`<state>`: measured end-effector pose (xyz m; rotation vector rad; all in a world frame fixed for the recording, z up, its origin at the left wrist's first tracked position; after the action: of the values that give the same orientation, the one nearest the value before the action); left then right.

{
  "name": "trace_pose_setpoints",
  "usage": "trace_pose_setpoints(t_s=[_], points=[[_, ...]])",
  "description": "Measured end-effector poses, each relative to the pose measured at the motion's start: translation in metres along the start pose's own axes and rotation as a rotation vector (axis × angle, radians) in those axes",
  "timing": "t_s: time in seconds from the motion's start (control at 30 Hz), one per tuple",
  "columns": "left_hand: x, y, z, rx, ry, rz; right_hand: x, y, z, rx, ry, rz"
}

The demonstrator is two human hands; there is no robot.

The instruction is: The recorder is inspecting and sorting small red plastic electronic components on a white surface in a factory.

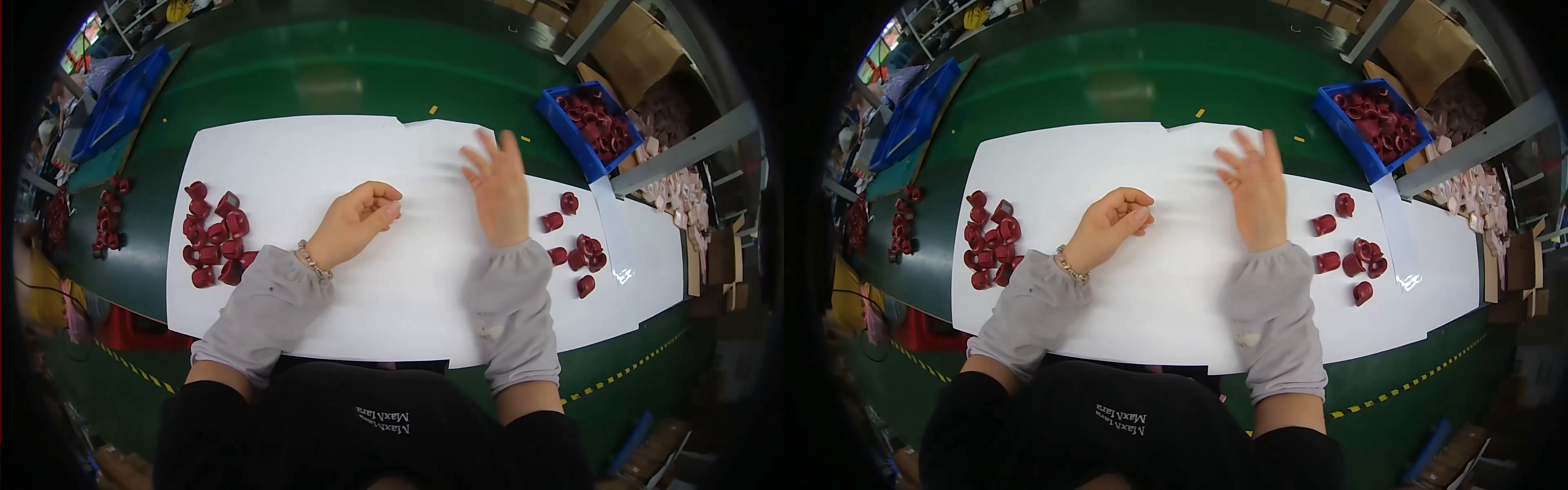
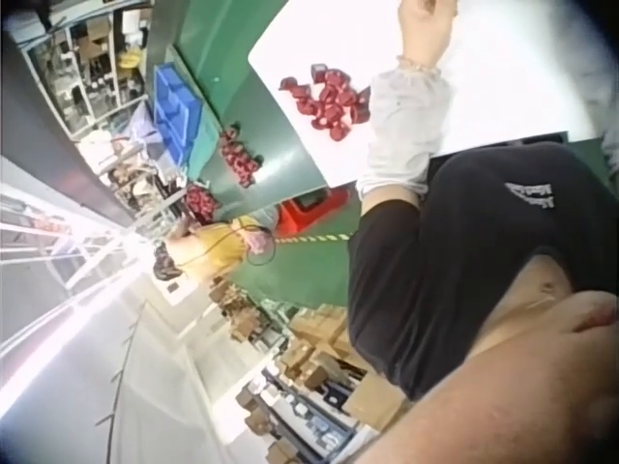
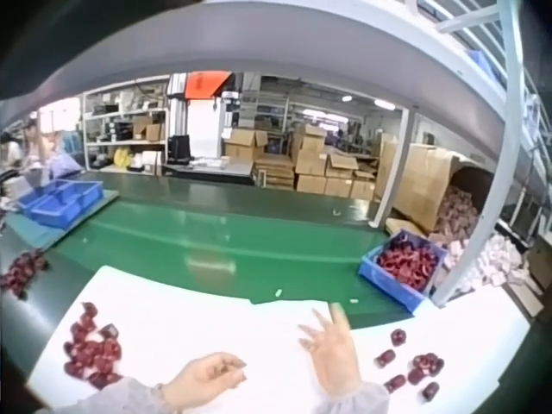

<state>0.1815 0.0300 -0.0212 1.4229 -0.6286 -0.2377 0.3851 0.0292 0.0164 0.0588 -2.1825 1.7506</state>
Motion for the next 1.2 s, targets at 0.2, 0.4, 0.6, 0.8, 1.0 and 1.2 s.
trace_pose_setpoints(t_s=[0.2,0.4,0.6,0.8,1.0,1.2], points=[[-0.034,0.101,0.041,0.457,0.166,-1.064,0.034,0.044,0.019,0.026,-0.306,0.609],[-0.112,0.098,0.095,-0.045,0.22,-1.497,0.055,0.031,0.026,-0.066,-0.386,0.867],[-0.118,0.092,0.078,0.196,0.267,-1.167,0.063,0.028,0.031,-0.06,-0.406,0.901],[-0.033,0.034,0.007,0.065,0.193,0.328,0.07,0.023,0.038,-0.157,-0.46,0.78],[0.003,-0.005,-0.006,0.028,0.055,0.302,0.072,0.026,0.037,-0.142,-0.454,0.706],[-0.011,-0.006,-0.002,0.073,0.204,0.36,0.069,0.027,0.036,-0.186,-0.405,0.746]])
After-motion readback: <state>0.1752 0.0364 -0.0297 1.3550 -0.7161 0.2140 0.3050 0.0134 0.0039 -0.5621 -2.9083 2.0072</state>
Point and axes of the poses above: each hand's wrist, its own z-axis away from the middle knuckle, its own x-axis out of the palm, y = z × x, the point moved 9 cm from there along -z, towards the middle knuckle, and after that the axes turned 12 degrees about z, right-handed, at the moved point
